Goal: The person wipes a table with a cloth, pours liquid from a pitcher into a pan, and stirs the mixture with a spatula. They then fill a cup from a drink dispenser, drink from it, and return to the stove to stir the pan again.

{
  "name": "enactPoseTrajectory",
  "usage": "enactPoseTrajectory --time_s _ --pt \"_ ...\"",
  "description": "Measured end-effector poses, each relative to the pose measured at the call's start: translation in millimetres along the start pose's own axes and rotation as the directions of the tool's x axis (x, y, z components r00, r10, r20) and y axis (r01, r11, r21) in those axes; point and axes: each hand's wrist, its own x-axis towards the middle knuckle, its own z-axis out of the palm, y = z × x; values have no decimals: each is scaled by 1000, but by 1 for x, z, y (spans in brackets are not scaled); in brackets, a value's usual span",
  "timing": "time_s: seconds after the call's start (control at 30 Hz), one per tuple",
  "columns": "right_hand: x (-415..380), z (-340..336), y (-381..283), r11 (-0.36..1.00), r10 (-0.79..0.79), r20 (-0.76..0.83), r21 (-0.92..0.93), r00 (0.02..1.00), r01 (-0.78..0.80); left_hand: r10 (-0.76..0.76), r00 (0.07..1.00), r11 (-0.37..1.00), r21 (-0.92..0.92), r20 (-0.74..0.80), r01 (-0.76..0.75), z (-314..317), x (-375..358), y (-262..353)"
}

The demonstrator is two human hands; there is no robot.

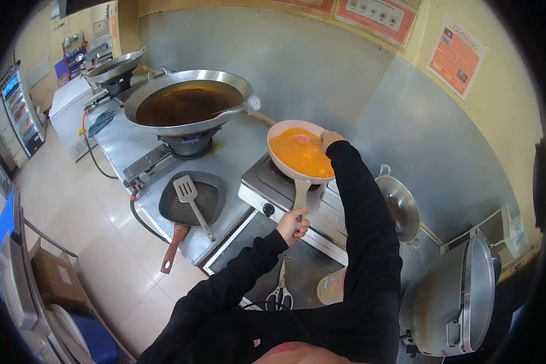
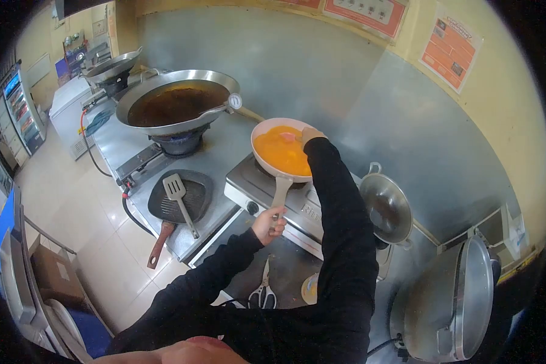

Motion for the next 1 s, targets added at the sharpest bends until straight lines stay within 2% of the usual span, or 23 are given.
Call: enactPoseTrajectory --time_s 0.1,0.2,0.23,0.33,0.43,0.53,0.57,0.67,0.77,0.87,1.0 --pt "-1 -4 14 996 2 8 -85 1000 -2 0 1000 1000 -2 -6 0 0 0 -1" --pt "-5 -28 27 988 21 198 -156 980 10 3 1000 1000 -13 -14 -3 1 -1 -1" --pt "-5 -29 39 978 -63 192 -183 979 99 10 1000 1000 -9 -6 -10 1 -2 -1" --pt "-41 -68 33 977 -127 311 -125 942 173 9 1000 1000 -16 10 -9 -1 0 0" --pt "-59 -86 36 977 -152 319 -97 935 192 7 1000 1000 -14 13 -7 2 -3 0" --pt "-85 -121 29 999 -39 255 0 966 41 6 1000 1000 -12 28 -5 0 -2 0" --pt "-92 -126 25 1000 22 184 -12 983 -20 3 999 1000 -16 35 -2 -1 -1 0" --pt "-68 -92 60 994 -85 -48 -67 995 82 -2 999 1000 -4 37 2 0 -2 1" --pt "-47 -44 78 994 14 -172 -103 985 -33 -4 999 1000 -12 34 4 -3 1 0" --pt "-47 -19 75 983 114 -156 -124 981 -134 -2 1000 999 46 3 2 0 -2 3" --pt "-37 -5 77 991 105 -51 -80 993 -109 10 1000 998 62 1 -10 1 -2 5"
